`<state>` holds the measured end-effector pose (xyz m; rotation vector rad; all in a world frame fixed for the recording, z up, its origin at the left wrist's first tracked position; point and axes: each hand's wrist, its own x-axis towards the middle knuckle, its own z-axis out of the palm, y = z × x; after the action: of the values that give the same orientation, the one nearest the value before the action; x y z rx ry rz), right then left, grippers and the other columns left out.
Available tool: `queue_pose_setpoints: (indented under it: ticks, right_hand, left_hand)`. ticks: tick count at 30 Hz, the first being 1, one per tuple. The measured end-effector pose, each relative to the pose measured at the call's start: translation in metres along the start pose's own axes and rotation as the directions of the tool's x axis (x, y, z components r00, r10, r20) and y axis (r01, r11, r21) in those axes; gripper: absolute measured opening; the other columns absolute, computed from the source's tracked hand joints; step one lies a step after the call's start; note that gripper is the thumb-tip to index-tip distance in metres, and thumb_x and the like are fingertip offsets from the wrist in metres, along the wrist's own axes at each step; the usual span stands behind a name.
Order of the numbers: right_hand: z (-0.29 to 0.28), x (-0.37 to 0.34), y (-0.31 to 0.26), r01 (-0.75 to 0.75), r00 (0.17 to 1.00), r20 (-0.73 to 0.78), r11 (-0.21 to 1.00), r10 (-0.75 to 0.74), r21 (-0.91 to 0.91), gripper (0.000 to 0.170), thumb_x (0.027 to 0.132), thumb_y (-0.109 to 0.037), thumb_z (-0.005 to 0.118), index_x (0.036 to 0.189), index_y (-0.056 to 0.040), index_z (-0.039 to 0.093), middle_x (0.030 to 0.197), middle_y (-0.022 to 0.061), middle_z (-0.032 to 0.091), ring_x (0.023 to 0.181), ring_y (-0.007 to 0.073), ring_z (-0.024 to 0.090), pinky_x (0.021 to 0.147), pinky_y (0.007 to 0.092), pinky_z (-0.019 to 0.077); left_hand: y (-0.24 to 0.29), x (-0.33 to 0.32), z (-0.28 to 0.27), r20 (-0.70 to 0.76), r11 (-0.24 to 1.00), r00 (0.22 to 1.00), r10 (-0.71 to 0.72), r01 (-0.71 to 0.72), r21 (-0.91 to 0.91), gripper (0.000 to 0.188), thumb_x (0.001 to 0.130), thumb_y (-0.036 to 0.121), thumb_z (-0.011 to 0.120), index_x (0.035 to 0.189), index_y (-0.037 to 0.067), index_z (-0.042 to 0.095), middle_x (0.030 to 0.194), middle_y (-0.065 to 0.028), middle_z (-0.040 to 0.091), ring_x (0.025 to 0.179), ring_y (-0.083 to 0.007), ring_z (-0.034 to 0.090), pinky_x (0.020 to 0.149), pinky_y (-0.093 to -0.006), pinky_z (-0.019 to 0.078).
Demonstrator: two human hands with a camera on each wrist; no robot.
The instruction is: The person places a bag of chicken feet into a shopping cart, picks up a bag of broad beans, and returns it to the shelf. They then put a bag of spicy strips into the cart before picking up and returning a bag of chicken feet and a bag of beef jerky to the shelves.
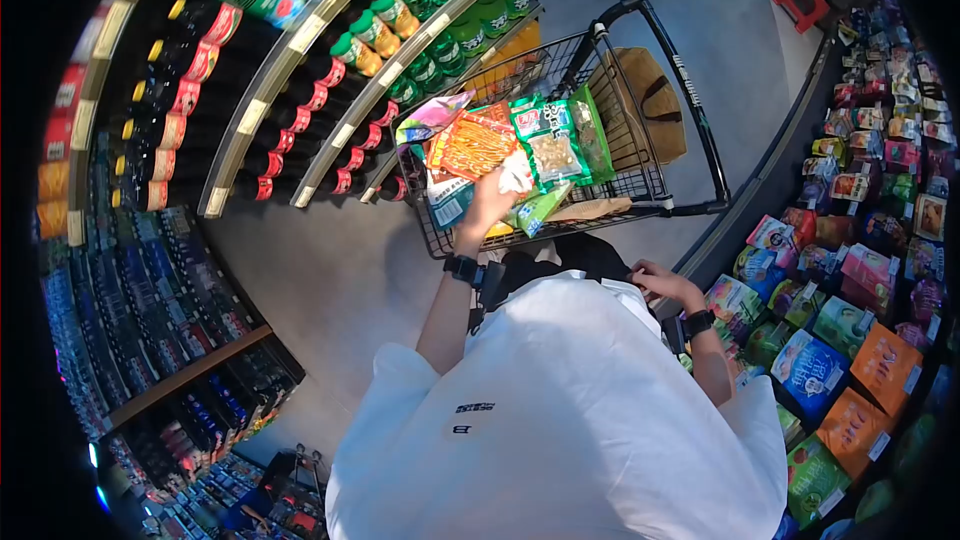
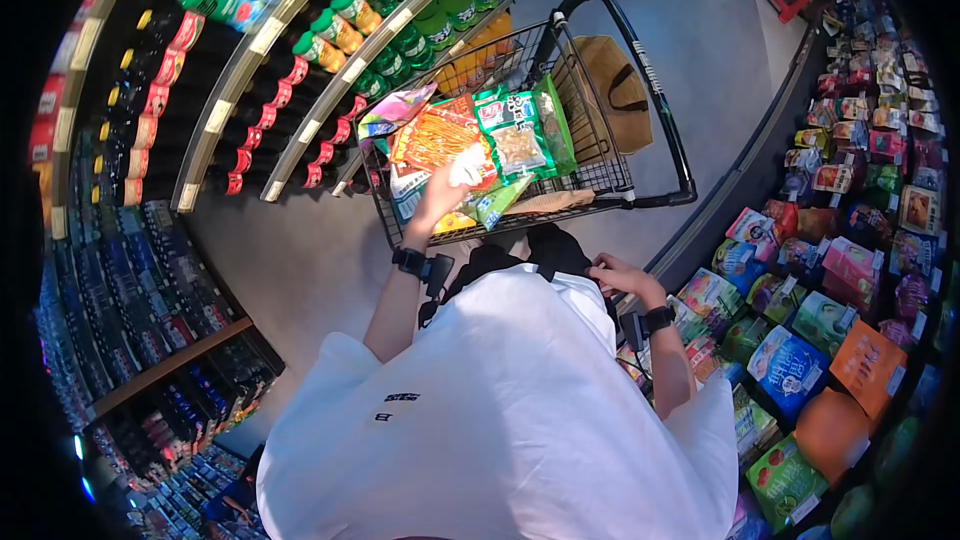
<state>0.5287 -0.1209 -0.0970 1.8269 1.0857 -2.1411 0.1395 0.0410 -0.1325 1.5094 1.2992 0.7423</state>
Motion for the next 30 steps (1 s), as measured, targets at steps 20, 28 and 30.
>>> queue_pose_setpoints:
  ticks: [20,28,30]
  right_hand:
    - [-0.059,0.001,0.008,0.036,0.999,0.023,0.942,-0.030,-0.333,0.064,0.093,-0.044,0.053,0.136,0.0033,0.057,0.130,0.0282,0.064,0.123,0.0393,0.061,0.105,0.0409,0.0461]
    - [-0.057,-0.008,-0.028,0.026,1.000,0.020,0.825,-0.018,-0.564,0.062,0.093,-0.050,0.054,0.125,0.0013,0.064,0.120,0.0237,0.070,0.111,0.0372,0.067,0.098,0.0419,0.0503]
    - [-0.059,-0.010,-0.049,0.142,0.990,0.088,0.813,-0.112,-0.565,0.057,0.093,-0.047,0.057,0.123,0.0012,0.066,0.118,0.0229,0.070,0.109,0.0350,0.068,0.096,0.0405,0.0509]
  left_hand:
    - [-0.049,-0.007,0.089,0.062,0.820,0.937,-0.343,0.266,0.506,0.054,0.077,0.027,0.075,0.126,0.008,0.064,0.111,-0.0191,0.072,0.106,-0.0392,0.068,0.088,-0.0497,0.0524]
    - [0.001,0.007,-0.006,0.197,0.970,0.950,-0.243,0.235,0.061,0.051,0.080,0.002,0.063,0.131,0.001,0.060,0.115,-0.0215,0.069,0.107,-0.0288,0.067,0.094,-0.0349,0.0508]
    - [0.036,0.004,-0.031,0.132,0.999,0.991,-0.037,0.034,0.031,0.051,0.082,-0.002,0.061,0.133,-0.001,0.057,0.118,-0.0176,0.069,0.106,-0.0254,0.066,0.094,-0.0336,0.0500]
